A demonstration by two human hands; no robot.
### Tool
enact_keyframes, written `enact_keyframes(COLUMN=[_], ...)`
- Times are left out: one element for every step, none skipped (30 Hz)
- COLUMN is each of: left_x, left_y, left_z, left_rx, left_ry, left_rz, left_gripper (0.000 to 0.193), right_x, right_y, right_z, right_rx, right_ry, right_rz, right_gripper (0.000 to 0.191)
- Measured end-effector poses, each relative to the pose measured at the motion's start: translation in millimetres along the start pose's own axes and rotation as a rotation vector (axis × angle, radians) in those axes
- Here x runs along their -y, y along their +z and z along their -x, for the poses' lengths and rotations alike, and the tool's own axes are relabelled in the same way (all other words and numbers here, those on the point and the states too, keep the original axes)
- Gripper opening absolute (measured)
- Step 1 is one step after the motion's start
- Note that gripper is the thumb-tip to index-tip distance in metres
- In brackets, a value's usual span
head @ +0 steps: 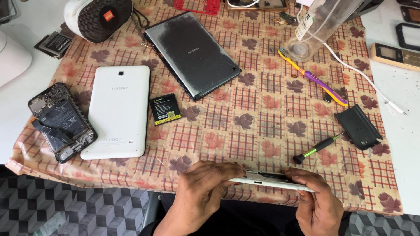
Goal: The person disassembles a smartphone on a workbench. They use a screwdriver to remove screws from the phone's back cover, pry off the housing, lift out the internal frame and battery, brush the interior with a toothbrush, and work on the exposed motherboard and components.
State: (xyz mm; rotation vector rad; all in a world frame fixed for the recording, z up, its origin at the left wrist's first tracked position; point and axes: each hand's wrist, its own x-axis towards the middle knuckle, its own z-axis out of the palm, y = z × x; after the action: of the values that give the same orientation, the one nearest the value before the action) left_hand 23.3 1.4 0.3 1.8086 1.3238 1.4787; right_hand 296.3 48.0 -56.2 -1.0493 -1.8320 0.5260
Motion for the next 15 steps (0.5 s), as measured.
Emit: enact_keyframes(left_x=[0,-1,-1,-2,-1,-1,-1,-1,-1,-2,-2,-2,-1,-1,-2], left_y=[1,1,1,1,1,0,0,-1,-2,-2,-2,-3,-3,-3,-3], left_z=[0,0,1,0,0,0,0,0,0,0,0,0,-1,-1,-1], left_rx=[-0.013,-0.014,-0.017,-0.019,-0.020,-0.021,-0.021,-0.017,-0.013,-0.008,-0.007,-0.006,-0.007,-0.002,0.003], left_ry=[0.007,-0.001,-0.008,-0.014,-0.007,0.000,0.007,0.002,-0.004,-0.010,-0.004,0.003,0.010,0.007,0.003], left_rz=[-0.010,-0.014,-0.018,-0.023,-0.021,-0.018,-0.015,-0.020,-0.023,-0.028,-0.027,-0.027,-0.027,-0.026,-0.026], left_gripper=[0.028,0.028,0.028,0.028,0.027,0.026,0.025,0.024,0.024,0.023,0.023,0.023,0.022,0.022,0.021], right_x=[-1,-1,0,1,2,5,7,10,12,13,14,14,14,14,13], right_y=[1,1,1,0,0,0,-1,-3,-4,-5,-4,-4,-4,-3,-2], right_z=[0,-1,-1,-1,-2,-2,-2,-1,-1,-1,-1,-1,-1,-1,-1], right_rx=[-0.003,0.000,0.003,0.005,0.008,0.011,0.013,0.017,0.022,0.026,0.019,0.011,0.003,-0.006,-0.014], right_ry=[-0.001,-0.001,-0.002,-0.004,0.022,0.047,0.074,0.095,0.118,0.140,0.127,0.114,0.098,0.090,0.081], right_rz=[0.003,-0.003,-0.009,-0.016,-0.042,-0.067,-0.093,-0.076,-0.058,-0.040,-0.066,-0.091,-0.118,-0.128,-0.138], right_gripper=[0.015,0.016,0.016,0.016,0.019,0.021,0.024,0.027,0.029,0.032,0.031,0.031,0.032,0.031,0.030])
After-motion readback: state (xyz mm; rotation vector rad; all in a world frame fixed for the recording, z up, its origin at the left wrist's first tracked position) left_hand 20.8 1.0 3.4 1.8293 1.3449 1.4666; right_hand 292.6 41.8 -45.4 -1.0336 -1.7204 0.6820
